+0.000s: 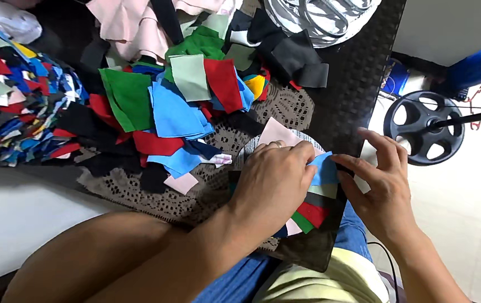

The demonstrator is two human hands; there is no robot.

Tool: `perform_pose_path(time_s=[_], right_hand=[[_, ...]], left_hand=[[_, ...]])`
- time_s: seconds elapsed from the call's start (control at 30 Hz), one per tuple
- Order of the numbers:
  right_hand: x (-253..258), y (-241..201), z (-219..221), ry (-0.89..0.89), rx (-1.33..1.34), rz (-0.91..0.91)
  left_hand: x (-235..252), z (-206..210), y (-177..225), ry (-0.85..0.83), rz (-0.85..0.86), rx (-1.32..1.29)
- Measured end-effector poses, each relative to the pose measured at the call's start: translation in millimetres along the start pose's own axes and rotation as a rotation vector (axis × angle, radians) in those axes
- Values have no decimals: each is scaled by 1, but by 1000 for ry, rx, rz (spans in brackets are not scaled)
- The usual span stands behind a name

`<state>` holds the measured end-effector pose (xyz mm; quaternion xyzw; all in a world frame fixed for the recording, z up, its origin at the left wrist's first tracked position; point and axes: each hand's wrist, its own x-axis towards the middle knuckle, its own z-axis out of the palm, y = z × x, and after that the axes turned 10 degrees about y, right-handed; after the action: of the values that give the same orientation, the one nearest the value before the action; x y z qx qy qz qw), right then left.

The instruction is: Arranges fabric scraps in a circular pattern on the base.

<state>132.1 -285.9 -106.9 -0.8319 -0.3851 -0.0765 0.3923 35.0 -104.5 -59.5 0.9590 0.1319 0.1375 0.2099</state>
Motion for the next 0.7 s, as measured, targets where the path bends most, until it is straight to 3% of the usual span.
perform_pose_path(time_s=[0.23,0.37,0.47,0.6,0.7], right_hand=[[-2,1,1,-2,22,13],[-3,6,-3,37,275,167],[-2,14,-15,149,500,366],[-8,28,-23,241,491,452],[-13,30,-21,251,467,454]], left_hand=[[-1,-17,3,-169,-180,28],[-8,-11,3,-50,-17,164],[-19,2,4,108,159,100],[-42,27,11,39,306,97],[-51,39,12,-9,316,176]])
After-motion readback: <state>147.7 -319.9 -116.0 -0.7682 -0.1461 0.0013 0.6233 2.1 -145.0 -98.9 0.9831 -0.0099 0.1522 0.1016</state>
